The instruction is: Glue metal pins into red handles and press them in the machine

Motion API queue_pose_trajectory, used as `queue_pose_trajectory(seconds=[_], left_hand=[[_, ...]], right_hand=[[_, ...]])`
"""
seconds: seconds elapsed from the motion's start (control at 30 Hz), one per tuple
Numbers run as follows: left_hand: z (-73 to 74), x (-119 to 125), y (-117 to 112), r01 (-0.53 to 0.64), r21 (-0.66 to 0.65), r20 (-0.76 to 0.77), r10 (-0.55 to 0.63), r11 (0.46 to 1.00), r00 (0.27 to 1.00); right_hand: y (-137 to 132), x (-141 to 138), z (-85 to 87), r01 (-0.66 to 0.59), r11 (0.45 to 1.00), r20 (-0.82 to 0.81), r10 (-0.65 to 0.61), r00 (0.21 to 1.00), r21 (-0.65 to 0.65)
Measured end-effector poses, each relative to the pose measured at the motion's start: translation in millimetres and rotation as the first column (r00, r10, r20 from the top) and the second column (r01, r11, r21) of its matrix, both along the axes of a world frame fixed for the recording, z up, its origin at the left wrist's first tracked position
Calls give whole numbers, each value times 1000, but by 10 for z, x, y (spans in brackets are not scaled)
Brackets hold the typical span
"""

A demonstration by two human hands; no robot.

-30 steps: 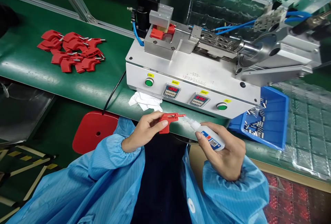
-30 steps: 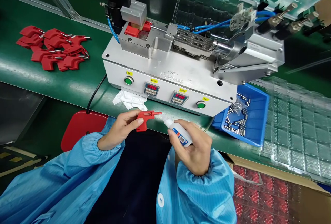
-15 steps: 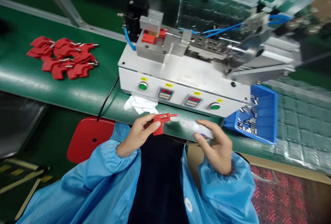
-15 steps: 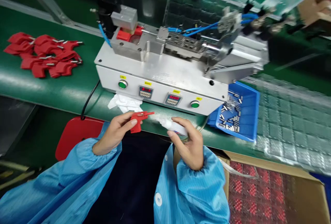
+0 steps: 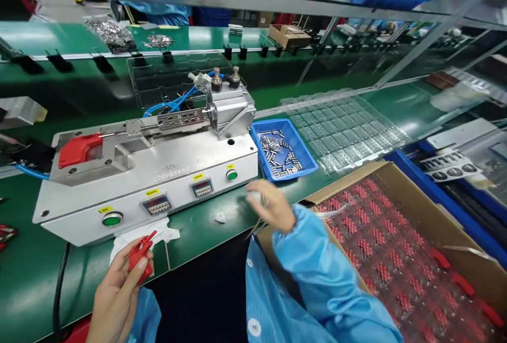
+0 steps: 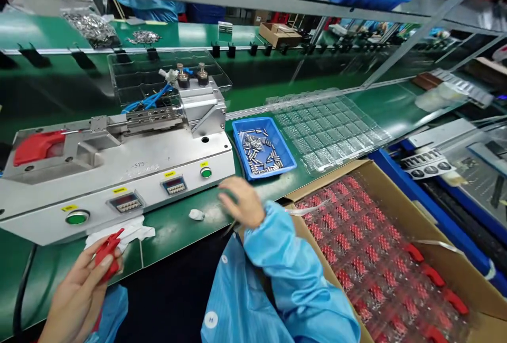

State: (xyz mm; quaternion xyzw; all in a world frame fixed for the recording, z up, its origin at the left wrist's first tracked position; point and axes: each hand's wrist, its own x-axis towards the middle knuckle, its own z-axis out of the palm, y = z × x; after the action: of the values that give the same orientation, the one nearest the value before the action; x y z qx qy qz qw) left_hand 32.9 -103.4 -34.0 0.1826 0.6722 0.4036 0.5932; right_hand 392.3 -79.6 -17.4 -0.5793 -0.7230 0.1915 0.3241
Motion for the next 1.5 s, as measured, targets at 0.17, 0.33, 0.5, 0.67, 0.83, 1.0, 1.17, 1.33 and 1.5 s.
queue_pose_trajectory(seconds=[0.17,0.33,0.5,0.67,0.83,1.0,1.17,1.33,1.5], left_hand=[[48,34,82,66,44,-23,-65,997,998],[-11,63,37,116,202,-44,-109,972,993],[-80,-45,-16,134,309,-87,-112,942,990],[83,-164,346,187,457,-187,-111,870,976],[359,-202,916,162,666,-269,33,728,963],[488,-442,1053,281,691,-475,125,666,871],[708,-706,1083,426,692,-679,326,583,657],[1019,-689,1284,451,725,-674,400,520,622],[1098,-590,1353,465,728,-671,380,504,637]], right_hand=[[782,880,358,505,759,624,-169,763,-412],[1121,1002,338,539,698,705,-71,706,-470],[978,789,751,194,924,478,-13,878,-330],[1314,-9,1147,-398,917,49,397,917,21],[2147,-1346,1303,-427,903,223,406,886,51],[2530,-1894,1297,-332,935,587,338,736,-123],[2525,-2030,1324,-361,926,661,340,669,-111],[2559,-2094,1357,-296,945,701,306,644,-140],[2564,-1987,1391,-247,958,721,273,637,-144]])
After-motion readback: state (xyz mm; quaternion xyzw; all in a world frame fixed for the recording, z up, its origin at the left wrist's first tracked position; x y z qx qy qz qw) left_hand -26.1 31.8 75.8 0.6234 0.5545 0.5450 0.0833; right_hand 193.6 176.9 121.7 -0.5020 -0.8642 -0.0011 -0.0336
